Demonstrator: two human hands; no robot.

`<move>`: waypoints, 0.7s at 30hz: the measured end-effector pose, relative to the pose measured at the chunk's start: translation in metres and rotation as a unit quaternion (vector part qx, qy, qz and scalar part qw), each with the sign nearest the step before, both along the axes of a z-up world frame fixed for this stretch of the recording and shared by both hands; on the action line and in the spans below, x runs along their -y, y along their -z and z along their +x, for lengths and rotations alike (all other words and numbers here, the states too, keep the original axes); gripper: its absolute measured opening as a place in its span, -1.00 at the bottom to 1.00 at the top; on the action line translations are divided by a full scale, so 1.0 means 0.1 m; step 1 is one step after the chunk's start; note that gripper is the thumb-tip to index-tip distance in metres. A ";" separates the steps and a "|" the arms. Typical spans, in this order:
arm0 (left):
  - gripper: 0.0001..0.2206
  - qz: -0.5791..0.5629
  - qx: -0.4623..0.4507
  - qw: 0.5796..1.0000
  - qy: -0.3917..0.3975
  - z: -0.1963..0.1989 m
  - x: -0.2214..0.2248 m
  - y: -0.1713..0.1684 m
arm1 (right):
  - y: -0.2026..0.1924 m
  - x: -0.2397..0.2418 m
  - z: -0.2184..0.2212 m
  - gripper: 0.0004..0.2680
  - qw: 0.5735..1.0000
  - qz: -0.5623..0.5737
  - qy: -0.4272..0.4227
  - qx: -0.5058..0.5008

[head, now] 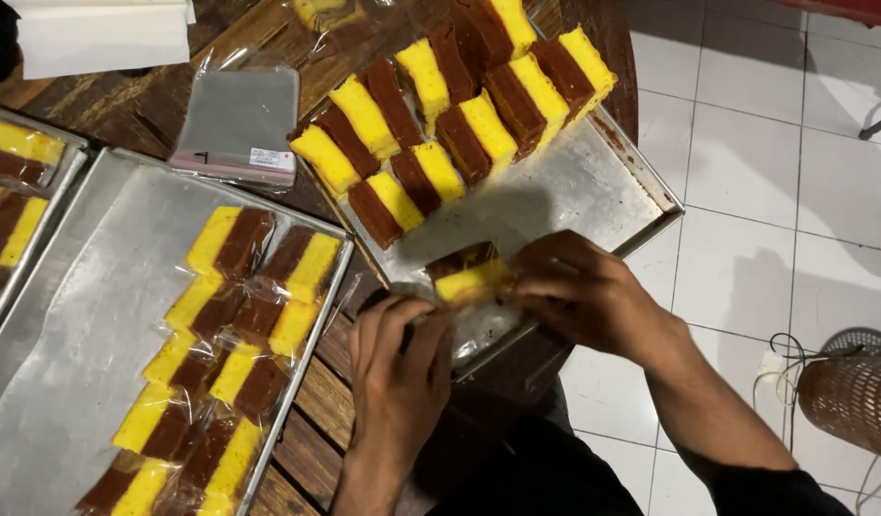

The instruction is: Wrapping individual slices of layered cake in plastic and arranging them on a tray.

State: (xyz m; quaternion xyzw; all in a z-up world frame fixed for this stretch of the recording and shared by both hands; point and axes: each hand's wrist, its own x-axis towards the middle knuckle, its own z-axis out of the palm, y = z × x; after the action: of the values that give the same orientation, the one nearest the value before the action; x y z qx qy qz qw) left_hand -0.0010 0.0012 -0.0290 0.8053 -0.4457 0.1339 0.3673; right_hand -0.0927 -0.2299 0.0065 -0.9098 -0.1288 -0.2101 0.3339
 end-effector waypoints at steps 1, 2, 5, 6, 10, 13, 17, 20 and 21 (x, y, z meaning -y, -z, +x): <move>-0.76 0.021 0.012 1.000 0.001 -0.01 -0.02 0.06 | 0.03 -0.01 -0.03 -0.93 1.000 -0.021 0.010 0.008; -0.76 0.021 0.011 1.000 0.001 -0.01 -0.02 0.06 | 0.08 0.00 -0.05 -0.93 1.000 -0.021 0.010 0.007; -0.76 0.042 0.014 0.998 0.038 -0.01 -0.02 -0.01 | 0.19 0.04 -0.11 -0.90 0.999 -0.011 0.007 0.041; -0.85 0.027 0.015 0.998 0.054 -0.01 -0.01 -0.09 | 0.20 0.05 -0.12 -0.90 0.999 -0.011 0.008 0.041; -0.85 0.017 0.001 0.997 0.079 0.03 -0.04 -0.15 | 0.14 0.06 -0.10 -0.87 0.999 -0.007 -0.003 0.050; -0.95 -0.002 -0.024 0.998 0.051 0.05 -0.06 -0.20 | 0.16 0.10 -0.08 -0.88 0.996 0.035 -0.013 0.081; -0.97 0.004 -0.027 0.998 0.062 0.05 -0.06 -0.16 | 0.18 0.10 -0.09 -0.91 0.997 0.039 -0.014 0.069; -0.97 0.005 -0.030 0.998 0.056 0.05 -0.07 -0.13 | 0.17 0.09 -0.08 -0.92 0.995 0.050 -0.019 0.083; -0.97 0.009 -0.033 0.998 0.053 0.06 -0.07 -0.11 | 0.17 0.09 -0.08 -0.93 0.995 0.054 -0.019 0.085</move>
State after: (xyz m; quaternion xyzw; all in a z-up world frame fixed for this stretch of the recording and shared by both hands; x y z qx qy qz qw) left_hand 0.0049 0.0081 -0.0177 0.7875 -0.4771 0.0837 0.3810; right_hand -0.1004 -0.2393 -0.0109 -0.8670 -0.1622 -0.2867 0.3739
